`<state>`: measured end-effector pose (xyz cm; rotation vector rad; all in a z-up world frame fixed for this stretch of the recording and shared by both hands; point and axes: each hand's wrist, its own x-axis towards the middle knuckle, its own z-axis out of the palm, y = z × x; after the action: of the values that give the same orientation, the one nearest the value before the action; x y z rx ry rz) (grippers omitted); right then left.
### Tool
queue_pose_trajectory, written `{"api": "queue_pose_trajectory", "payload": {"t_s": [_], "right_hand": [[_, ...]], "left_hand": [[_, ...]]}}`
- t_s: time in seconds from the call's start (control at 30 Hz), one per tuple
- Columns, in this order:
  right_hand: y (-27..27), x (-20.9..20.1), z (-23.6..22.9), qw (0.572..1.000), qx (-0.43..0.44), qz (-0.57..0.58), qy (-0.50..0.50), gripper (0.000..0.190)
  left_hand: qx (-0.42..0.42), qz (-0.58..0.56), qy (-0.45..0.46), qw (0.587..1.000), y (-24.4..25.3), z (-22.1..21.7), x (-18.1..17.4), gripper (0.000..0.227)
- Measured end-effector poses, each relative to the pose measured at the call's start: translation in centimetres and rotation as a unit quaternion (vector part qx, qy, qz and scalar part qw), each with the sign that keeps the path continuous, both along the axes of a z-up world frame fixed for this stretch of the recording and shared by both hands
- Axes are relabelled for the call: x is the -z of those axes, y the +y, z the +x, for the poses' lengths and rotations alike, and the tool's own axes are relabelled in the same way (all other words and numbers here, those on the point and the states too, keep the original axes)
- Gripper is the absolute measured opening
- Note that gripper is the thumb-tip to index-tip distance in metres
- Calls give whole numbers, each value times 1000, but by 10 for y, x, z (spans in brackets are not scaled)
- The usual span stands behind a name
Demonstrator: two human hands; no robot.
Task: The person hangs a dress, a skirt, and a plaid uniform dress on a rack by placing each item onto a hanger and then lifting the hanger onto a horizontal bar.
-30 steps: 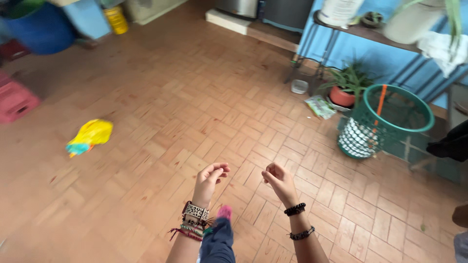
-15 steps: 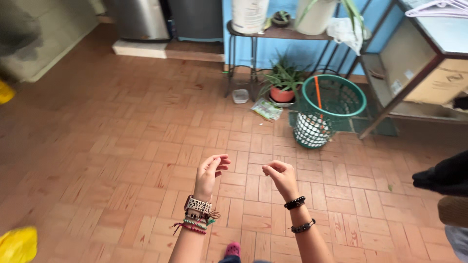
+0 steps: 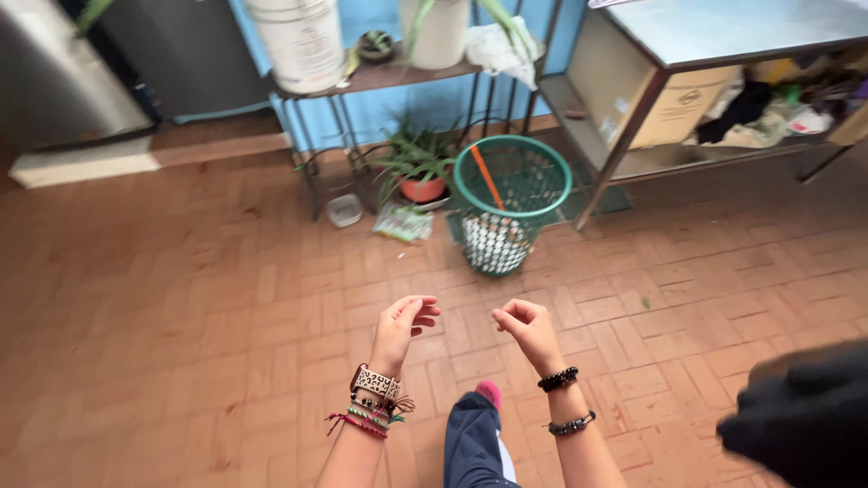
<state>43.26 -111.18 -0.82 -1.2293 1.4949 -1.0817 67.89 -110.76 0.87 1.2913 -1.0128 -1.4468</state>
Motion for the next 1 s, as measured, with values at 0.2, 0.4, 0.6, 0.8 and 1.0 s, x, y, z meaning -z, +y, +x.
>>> {"api": "queue_pose_trajectory", "payload": {"t_s": [0.2,0.4,0.6,0.8,1.0], "right_hand": [[-108,-39,-82,999,19,-41,18,16],[-184,-60,-192,986,93,-137,34,17],[-221,-40,-265,979,168,-117,17,20],[-253,-22,-313,970,237,-56,10,20],[-329,10,-377,962,270,-25,7,22]], "left_hand": [[50,-14,-13,999,-134,-73,-11,30],[140,-54,15,989,-260,-183,-34,29],[210,-32,17,977,-327,-266,-21,27],[278,-14,16,960,-394,-340,-6,28],[309,-14,11,951,-480,-408,5,29]]}}
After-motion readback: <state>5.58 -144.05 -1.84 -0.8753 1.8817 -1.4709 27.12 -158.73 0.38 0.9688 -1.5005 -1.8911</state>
